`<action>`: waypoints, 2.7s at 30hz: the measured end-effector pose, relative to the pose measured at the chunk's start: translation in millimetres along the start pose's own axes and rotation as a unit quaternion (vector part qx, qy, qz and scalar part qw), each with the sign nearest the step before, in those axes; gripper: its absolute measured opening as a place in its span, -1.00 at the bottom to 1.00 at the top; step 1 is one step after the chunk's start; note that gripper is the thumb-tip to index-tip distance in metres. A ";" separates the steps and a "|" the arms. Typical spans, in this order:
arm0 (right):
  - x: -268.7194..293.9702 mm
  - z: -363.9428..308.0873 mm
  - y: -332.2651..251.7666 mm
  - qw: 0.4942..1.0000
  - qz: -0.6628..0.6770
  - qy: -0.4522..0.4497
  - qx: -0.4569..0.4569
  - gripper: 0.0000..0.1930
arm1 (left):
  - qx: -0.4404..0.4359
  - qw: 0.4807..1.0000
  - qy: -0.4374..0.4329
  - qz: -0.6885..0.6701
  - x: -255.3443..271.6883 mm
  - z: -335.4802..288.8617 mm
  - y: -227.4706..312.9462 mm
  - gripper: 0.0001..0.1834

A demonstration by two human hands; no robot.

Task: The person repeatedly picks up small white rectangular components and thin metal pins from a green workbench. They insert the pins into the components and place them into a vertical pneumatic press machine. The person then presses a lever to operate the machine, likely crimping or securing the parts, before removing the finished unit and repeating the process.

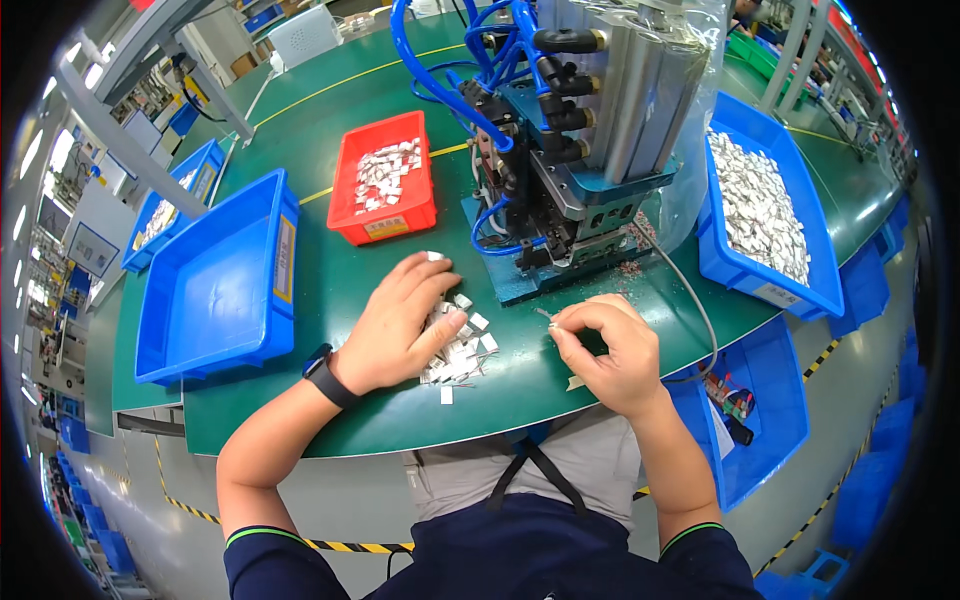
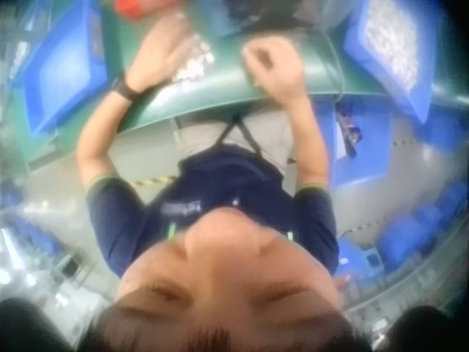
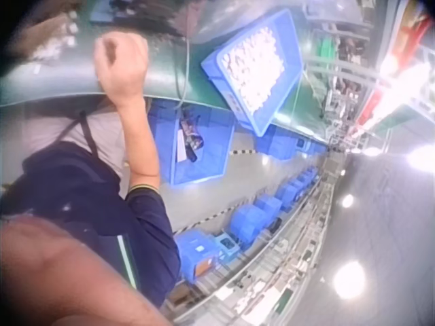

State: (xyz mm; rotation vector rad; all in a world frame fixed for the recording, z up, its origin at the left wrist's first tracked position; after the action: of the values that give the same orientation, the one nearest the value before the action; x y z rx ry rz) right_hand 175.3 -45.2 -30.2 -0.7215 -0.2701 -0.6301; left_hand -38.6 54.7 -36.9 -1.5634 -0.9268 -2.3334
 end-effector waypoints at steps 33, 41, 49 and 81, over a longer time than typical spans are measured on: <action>22.0 11.9 60.6 0.877 0.273 0.068 -0.389 -0.83 | -0.072 0.996 -0.046 0.011 -2.9 21.6 76.4 -0.80; 18.7 13.4 59.3 0.874 0.277 0.089 -0.388 -0.83 | 0.160 0.840 -0.100 -0.509 -34.7 24.1 81.9 -0.81; 17.0 15.0 61.3 0.873 0.280 0.086 -0.389 -0.81 | 0.181 0.860 -0.049 -0.474 -52.7 28.2 69.0 -0.71; 13.8 6.7 63.3 0.797 0.458 0.072 -0.387 -0.90 | 0.255 0.695 0.000 -0.672 -48.9 41.6 65.7 -0.87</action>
State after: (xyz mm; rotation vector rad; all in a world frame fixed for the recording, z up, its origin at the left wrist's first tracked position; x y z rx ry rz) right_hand 225.4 -10.1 -52.9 -1.4471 0.5223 0.1927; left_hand 45.5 18.3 -43.8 -0.5380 -3.1153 -2.1347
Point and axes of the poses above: each hand's wrist, its own z-axis towards the middle knuckle, its own x-axis out of the back of the hand, y = z × x, the point moved 5 cm from there along z, towards the middle knuckle, and after that the axes turned 1 degree about -z, right-handed, at the moved point
